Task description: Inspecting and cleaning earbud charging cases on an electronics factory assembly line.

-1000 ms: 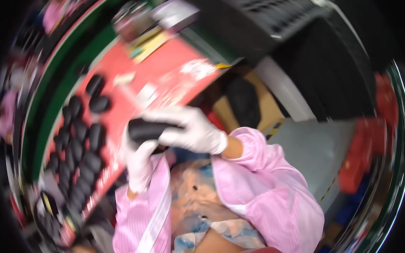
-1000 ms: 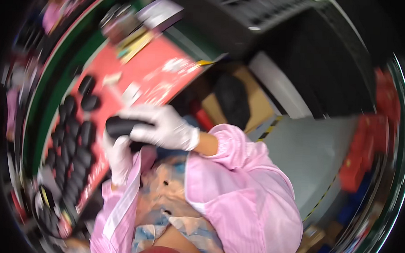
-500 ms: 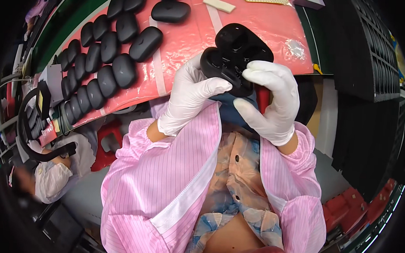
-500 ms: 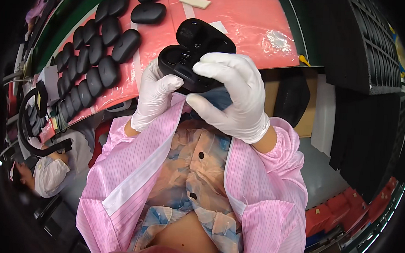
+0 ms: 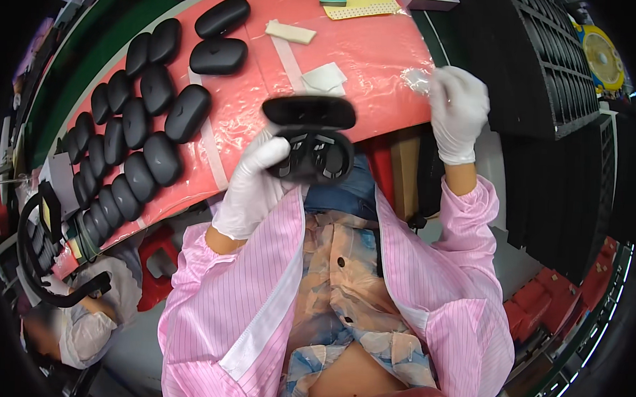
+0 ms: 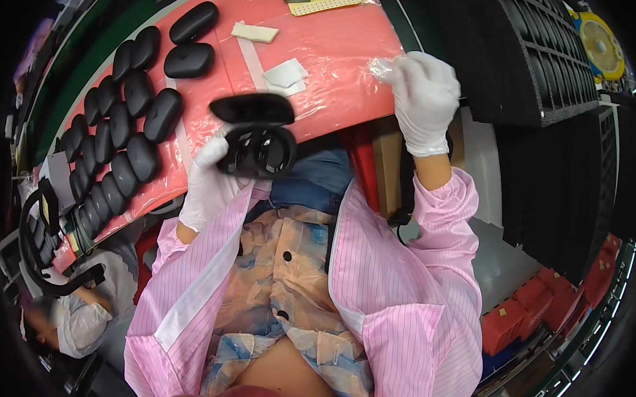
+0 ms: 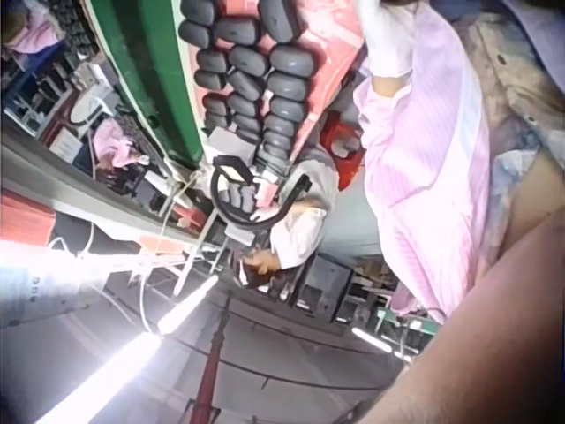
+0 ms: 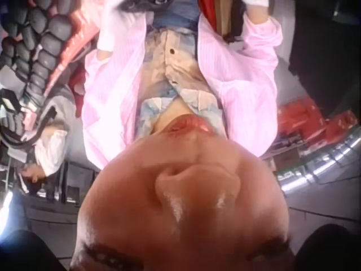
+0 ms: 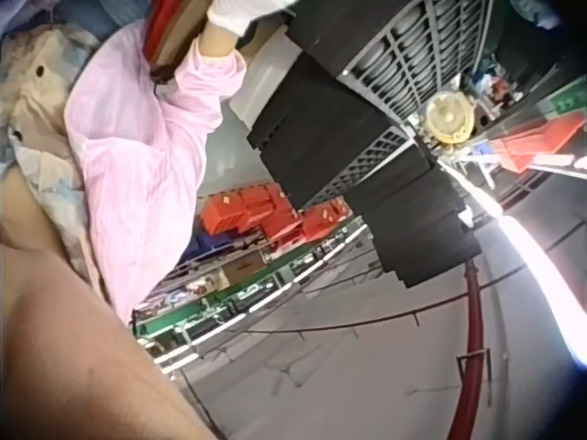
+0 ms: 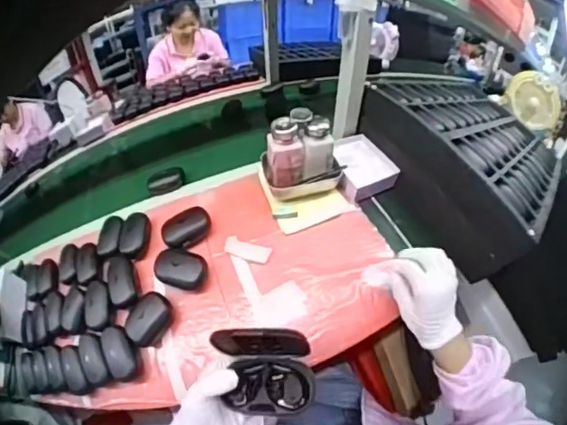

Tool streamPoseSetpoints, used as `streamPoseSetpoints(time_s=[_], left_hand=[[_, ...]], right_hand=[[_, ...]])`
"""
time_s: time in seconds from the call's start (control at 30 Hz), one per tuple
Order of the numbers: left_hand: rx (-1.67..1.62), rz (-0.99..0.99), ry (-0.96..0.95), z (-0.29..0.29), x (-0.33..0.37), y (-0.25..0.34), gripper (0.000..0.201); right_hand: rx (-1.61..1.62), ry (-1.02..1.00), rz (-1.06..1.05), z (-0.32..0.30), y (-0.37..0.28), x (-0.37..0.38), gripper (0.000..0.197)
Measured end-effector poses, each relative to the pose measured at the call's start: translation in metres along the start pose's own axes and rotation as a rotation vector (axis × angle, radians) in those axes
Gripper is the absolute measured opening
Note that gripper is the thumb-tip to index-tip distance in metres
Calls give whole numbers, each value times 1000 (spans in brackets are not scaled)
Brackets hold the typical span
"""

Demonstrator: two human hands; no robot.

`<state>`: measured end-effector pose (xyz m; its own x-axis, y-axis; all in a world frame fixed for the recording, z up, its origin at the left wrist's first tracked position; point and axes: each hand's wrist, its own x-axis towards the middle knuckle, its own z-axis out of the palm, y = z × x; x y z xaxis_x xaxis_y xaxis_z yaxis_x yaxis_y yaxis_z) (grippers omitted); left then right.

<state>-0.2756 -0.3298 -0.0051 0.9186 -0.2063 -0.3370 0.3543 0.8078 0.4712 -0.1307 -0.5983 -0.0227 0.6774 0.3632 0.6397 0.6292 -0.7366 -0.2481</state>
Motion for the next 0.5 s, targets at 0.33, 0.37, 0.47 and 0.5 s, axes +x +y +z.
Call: streamPoseSetpoints(time_s=[0.33, 0.37, 0.47, 0.5], left_hand=[[-139, 168, -370, -13, -13, -4, 111], [-135, 156, -332, -18, -19, -1, 120], [-258, 378, -331, -38, -48, 5, 123], [-220, 436, -269, -54, -68, 8, 124]], right_hand=[[516, -298, 155, 32, -74, 24, 22], [536, -238, 83, 46, -83, 25, 23], [84, -278, -308, 70, -97, 27, 24], [235, -308, -215, 78, -98, 20, 24]])
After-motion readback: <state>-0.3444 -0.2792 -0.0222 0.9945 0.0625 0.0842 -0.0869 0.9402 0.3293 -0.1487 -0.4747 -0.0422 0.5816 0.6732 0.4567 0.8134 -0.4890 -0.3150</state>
